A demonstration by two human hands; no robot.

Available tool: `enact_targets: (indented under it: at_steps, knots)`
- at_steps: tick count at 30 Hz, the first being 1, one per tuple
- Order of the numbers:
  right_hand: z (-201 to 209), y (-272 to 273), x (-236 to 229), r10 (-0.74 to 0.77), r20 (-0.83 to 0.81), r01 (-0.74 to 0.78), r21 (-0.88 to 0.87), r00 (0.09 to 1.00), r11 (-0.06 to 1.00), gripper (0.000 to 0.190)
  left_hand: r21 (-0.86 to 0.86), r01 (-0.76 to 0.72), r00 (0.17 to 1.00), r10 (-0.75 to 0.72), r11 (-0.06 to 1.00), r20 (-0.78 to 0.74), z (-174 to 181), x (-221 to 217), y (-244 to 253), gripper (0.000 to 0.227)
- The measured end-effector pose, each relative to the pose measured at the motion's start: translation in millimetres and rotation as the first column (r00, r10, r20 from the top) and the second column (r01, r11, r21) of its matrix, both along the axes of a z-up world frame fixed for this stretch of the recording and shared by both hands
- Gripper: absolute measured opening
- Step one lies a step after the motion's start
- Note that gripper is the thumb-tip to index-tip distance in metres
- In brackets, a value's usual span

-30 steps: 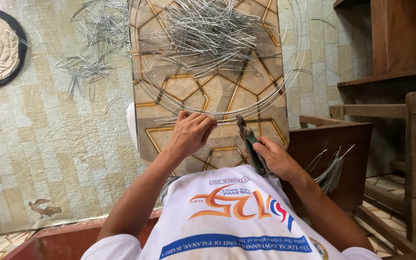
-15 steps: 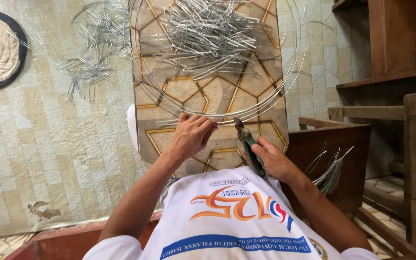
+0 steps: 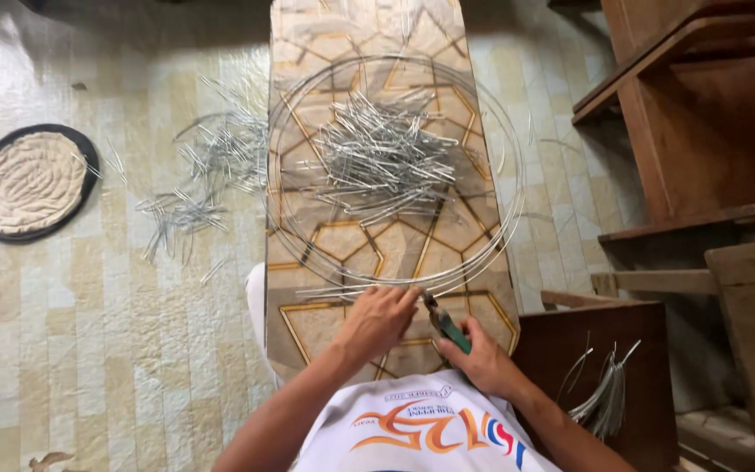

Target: Assembling circular wire frames by binding them together with small wire segments using pliers.

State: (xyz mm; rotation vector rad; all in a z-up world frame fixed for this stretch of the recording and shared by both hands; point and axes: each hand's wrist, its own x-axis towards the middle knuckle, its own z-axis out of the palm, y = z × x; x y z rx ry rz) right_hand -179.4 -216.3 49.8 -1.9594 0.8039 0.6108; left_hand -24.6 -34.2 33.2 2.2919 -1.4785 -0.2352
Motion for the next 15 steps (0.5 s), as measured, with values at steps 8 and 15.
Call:
enact_targets:
  at_steps: [8,15]
  knots:
    - [21.2,5.7,8.7,0.092,-0.076,-0.086,0.072,0.993,0.994,0.052,0.135,0.128,0.919,-0.066,0.983,-0.389,34.7,2.6,-19.1,0.057]
    - [25.1,4.5,11.0,0.074,-0.089,-0.063,0.127,0.993,0.990,0.071,0.047,0.120,0.921,-0.093,0.992,-0.379,34.9,5.2,-20.1,0.058]
